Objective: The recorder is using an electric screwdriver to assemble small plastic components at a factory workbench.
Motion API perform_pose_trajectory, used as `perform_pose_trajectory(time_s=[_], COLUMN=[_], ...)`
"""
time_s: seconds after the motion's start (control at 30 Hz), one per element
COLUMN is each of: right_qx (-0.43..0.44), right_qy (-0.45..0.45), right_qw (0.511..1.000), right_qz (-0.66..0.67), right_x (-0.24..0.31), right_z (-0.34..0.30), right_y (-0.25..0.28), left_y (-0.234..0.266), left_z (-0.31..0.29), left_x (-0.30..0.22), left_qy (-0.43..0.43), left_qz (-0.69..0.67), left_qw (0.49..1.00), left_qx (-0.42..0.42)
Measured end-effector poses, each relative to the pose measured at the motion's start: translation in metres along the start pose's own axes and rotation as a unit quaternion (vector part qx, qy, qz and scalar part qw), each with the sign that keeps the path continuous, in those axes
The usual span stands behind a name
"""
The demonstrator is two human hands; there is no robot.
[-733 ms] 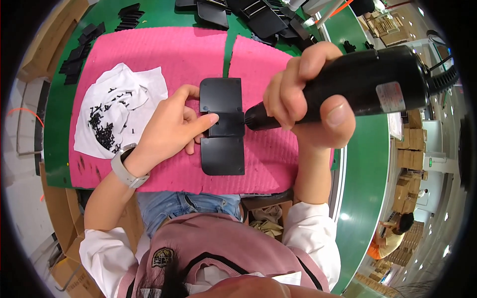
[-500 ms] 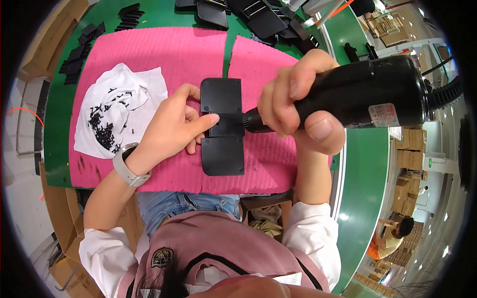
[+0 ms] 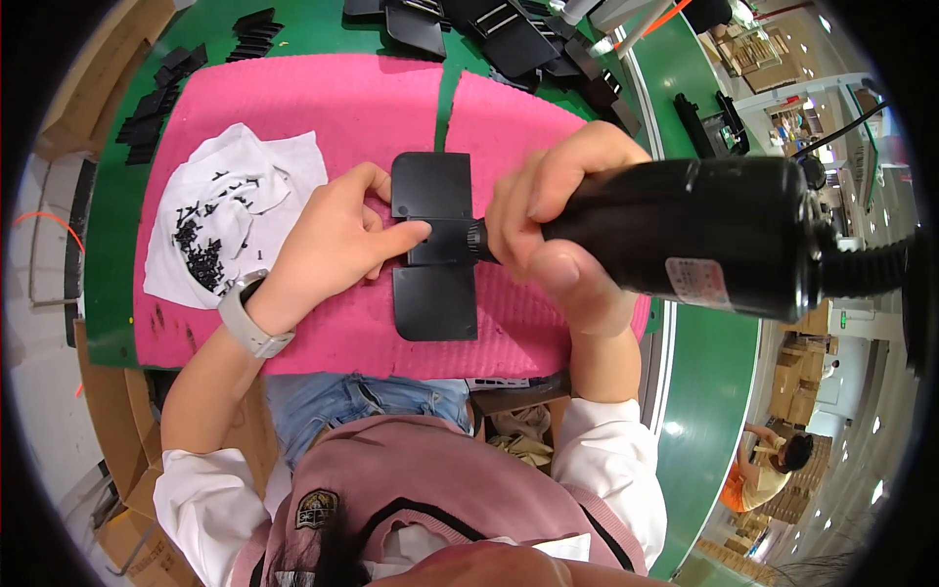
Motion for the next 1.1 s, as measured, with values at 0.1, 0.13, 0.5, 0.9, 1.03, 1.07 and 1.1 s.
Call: perform_pose_trajectory(time_s=[0.1,0.13,0.5,0.9,1.03,1.07,1.1], right_qx=[0.027,0.018,0.085,0.065,0.058,0.058,0.048], right_qy=[0.024,0.037,0.17,0.154,0.158,0.158,0.164], right_qw=[0.999,0.998,0.98,0.978,0.975,0.975,0.975], right_qz=[-0.007,0.037,0.06,0.128,0.143,0.143,0.141], right_x=[-0.001,0.001,-0.005,-0.014,-0.013,-0.011,-0.007], right_z=[0.002,0.001,0.008,0.008,0.007,0.006,0.006], right_y=[-0.01,-0.01,-0.019,-0.008,-0.007,-0.007,-0.007], left_y=[0.007,0.008,-0.009,-0.01,-0.008,-0.007,-0.006], left_z=[-0.008,-0.01,-0.013,-0.017,-0.018,-0.019,-0.018], left_x=[-0.004,-0.007,-0.008,-0.012,-0.013,-0.013,-0.011], left_qy=[-0.086,-0.115,-0.046,-0.044,-0.049,-0.05,-0.042], left_qz=[0.086,0.147,-0.459,-0.418,-0.382,-0.382,-0.338], left_qw=[0.989,0.975,0.875,0.889,0.909,0.91,0.931], left_qx=[-0.078,-0.117,0.146,0.183,0.156,0.156,0.132])
Point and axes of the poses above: each hand's wrist, its own z-axis towards the middle knuckle, its own y-axis out of the back of the hand, x = y × z, the point moved 3 cm from there along z, towards the middle knuckle, and after that the axes turned 1 degree about -y, right-handed, at the moved point
